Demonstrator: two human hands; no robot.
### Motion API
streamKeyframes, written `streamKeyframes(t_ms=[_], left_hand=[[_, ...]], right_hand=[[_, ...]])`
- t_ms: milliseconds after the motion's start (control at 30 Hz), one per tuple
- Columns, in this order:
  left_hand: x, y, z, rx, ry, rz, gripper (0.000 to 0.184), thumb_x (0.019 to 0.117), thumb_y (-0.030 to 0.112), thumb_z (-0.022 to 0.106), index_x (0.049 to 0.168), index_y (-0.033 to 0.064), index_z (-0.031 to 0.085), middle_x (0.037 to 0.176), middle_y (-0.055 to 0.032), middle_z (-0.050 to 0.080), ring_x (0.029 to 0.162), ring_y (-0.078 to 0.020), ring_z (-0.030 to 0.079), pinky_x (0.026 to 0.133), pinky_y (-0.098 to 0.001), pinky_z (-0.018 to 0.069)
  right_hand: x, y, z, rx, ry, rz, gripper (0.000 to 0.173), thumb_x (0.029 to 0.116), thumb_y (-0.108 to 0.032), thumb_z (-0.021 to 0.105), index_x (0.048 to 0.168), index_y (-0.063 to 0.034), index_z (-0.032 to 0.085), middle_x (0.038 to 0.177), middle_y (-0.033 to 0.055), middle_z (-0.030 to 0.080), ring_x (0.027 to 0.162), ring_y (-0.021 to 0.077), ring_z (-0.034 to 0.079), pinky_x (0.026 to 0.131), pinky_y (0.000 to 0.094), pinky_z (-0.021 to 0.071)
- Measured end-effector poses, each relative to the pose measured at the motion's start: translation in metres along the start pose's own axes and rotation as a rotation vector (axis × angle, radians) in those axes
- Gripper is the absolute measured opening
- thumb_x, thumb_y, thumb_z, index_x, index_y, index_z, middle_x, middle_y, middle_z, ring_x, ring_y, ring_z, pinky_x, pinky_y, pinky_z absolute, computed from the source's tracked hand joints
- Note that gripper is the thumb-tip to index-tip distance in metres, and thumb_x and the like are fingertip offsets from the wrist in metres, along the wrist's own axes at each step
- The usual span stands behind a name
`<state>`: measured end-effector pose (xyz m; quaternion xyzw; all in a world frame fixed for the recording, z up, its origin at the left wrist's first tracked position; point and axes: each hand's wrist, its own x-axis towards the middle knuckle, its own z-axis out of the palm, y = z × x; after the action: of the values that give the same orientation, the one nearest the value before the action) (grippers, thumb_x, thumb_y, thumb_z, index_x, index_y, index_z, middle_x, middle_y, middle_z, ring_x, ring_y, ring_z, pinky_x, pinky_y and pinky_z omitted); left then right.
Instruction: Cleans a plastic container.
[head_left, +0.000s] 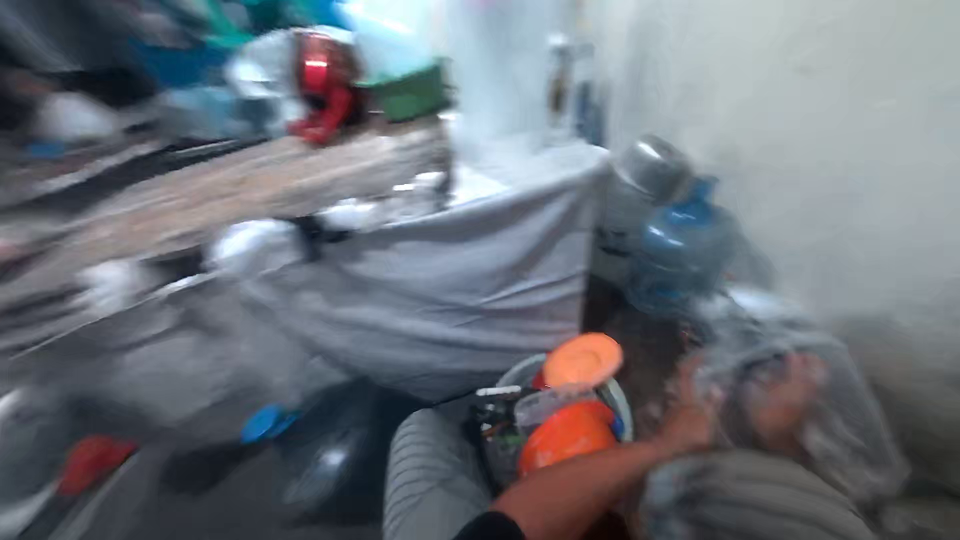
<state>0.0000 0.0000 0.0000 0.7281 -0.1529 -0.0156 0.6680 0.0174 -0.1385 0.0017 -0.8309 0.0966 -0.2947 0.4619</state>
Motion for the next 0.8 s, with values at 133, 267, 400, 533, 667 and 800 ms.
streamKeyframes(t_ms=[133, 267, 400, 533, 667, 800], left_hand=[[0.015, -0.013, 0.0, -0.061, 0.003, -0.07, 0.062, 0.1087, 0.033, 0.043, 0.16, 0.0051, 0.022, 0.158, -0.0213, 0.037, 0.138, -0.0258, 0.048, 0.112, -0.0458, 0.0455], [0.024, -0.016, -0.015, -0.028, 0.048, -0.133, 0.06, 0.111, 0.04, 0.034, 0.164, 0.0187, 0.014, 0.158, -0.0166, 0.039, 0.131, -0.0246, 0.056, 0.103, -0.0477, 0.0526], [0.025, -0.013, -0.025, -0.111, 0.032, -0.167, 0.063, 0.1096, 0.046, 0.034, 0.164, 0.0226, 0.012, 0.144, -0.0171, 0.053, 0.106, -0.0263, 0.069, 0.081, -0.0473, 0.0627], [0.019, -0.016, -0.012, -0.065, 0.007, -0.093, 0.067, 0.107, 0.045, 0.042, 0.163, 0.02, 0.014, 0.155, -0.0145, 0.042, 0.119, -0.0212, 0.063, 0.09, -0.0444, 0.0602], [0.022, -0.016, -0.004, 0.045, 0.007, 0.016, 0.072, 0.1065, 0.049, 0.043, 0.163, 0.0141, 0.015, 0.161, -0.0156, 0.035, 0.137, -0.0197, 0.049, 0.109, -0.0413, 0.0481], [0.024, -0.011, -0.017, 0.12, 0.087, -0.048, 0.062, 0.1107, 0.047, 0.027, 0.163, 0.0169, 0.015, 0.153, -0.0155, 0.047, 0.128, -0.021, 0.058, 0.102, -0.0441, 0.054]], right_hand=[[-0.008, -0.021, 0.013, -0.246, -0.32, 0.077, 0.035, 0.0966, -0.032, 0.067, 0.123, -0.0089, 0.072, 0.132, 0.0178, 0.064, 0.122, 0.0326, 0.062, 0.105, 0.0521, 0.0509], [-0.001, -0.007, -0.015, -0.427, -0.481, 0.386, 0.034, 0.0969, -0.024, 0.068, 0.119, 0.0028, 0.069, 0.124, 0.0264, 0.065, 0.119, 0.0426, 0.062, 0.103, 0.06, 0.0492], [0.013, 0.015, -0.032, -0.559, -0.275, 0.524, 0.044, 0.098, -0.013, 0.063, 0.137, 0.0068, 0.055, 0.133, 0.0313, 0.06, 0.121, 0.0478, 0.061, 0.1, 0.0636, 0.0497], [0.022, 0.01, -0.009, -0.298, -0.008, 0.221, 0.042, 0.0987, -0.009, 0.06, 0.14, -0.0039, 0.056, 0.141, 0.0249, 0.056, 0.119, 0.0421, 0.064, 0.096, 0.0583, 0.0554], [0.006, -0.012, 0.02, -0.042, -0.161, -0.054, 0.039, 0.0973, -0.024, 0.069, 0.133, -0.0067, 0.065, 0.137, 0.0192, 0.059, 0.118, 0.0322, 0.064, 0.098, 0.0501, 0.056], [0.001, -0.004, -0.008, -0.108, -0.645, 0.081, 0.032, 0.0949, -0.014, 0.07, 0.126, -0.0063, 0.067, 0.121, 0.0191, 0.069, 0.113, 0.0362, 0.067, 0.1, 0.0587, 0.0515]])
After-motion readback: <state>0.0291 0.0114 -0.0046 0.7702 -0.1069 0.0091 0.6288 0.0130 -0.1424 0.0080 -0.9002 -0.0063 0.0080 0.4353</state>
